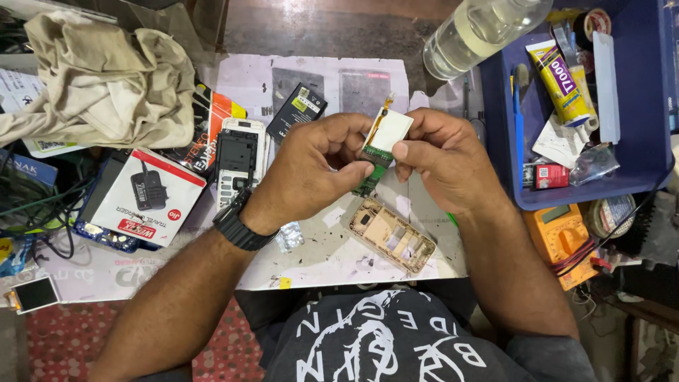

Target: The person uses a green plastic pry tool to separate the back cover from a mobile phone chassis and then removes the internal circuit board. The person then handles the detached display module, peeling back a white protective film from its surface.

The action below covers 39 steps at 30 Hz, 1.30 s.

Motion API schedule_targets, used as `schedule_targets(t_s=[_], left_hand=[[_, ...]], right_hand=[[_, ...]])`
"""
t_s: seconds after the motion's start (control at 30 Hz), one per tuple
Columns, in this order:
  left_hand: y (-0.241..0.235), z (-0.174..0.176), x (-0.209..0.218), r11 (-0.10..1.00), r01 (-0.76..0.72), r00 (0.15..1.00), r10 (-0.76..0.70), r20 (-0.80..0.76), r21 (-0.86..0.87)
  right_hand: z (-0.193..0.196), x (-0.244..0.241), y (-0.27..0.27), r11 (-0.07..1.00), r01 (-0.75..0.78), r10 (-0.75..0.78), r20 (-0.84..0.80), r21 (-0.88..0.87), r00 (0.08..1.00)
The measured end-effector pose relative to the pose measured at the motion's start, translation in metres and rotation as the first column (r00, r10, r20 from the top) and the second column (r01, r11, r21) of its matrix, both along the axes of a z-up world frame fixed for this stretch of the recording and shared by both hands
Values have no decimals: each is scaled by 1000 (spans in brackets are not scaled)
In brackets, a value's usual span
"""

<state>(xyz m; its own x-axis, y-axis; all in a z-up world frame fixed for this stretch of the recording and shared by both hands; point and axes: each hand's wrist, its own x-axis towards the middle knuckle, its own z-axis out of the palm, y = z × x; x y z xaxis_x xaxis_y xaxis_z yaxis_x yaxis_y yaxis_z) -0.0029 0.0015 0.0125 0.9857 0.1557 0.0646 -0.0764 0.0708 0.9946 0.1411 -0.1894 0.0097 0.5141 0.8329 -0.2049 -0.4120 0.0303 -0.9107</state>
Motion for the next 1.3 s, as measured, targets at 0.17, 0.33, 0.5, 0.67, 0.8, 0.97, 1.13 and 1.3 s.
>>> schedule_targets(t_s=[0.17,0.33,0.5,0.67,0.8,0.97,1.13,1.3], left_hand=[[0,0,1,1000,4,1000,-5,-18,-28],[-1,-2,0,1000,-8,1000,8,9,30],[0,0,2,987,-75,994,63,85,142],[0,5,1,949,-138,976,81,202,282],[-1,6,0,929,-179,960,94,263,323],[-1,4,1,929,-183,956,91,280,321],[-3,0,1,941,-174,956,90,279,290],[-5,-6,-1,992,-91,983,75,171,92]], right_hand=[[-1,0,-1,1000,-4,4,-6,-2,1000],[-2,1,-3,1000,-5,4,25,24,1000],[-2,-3,-8,999,-7,2,126,40,992],[1,-4,-9,998,-9,3,98,67,995],[4,-5,-10,998,-20,14,98,59,995],[6,-6,-10,999,-19,14,114,43,993],[3,-6,-11,999,-21,24,162,-24,986],[0,-6,-5,999,-3,3,10,32,1000]])
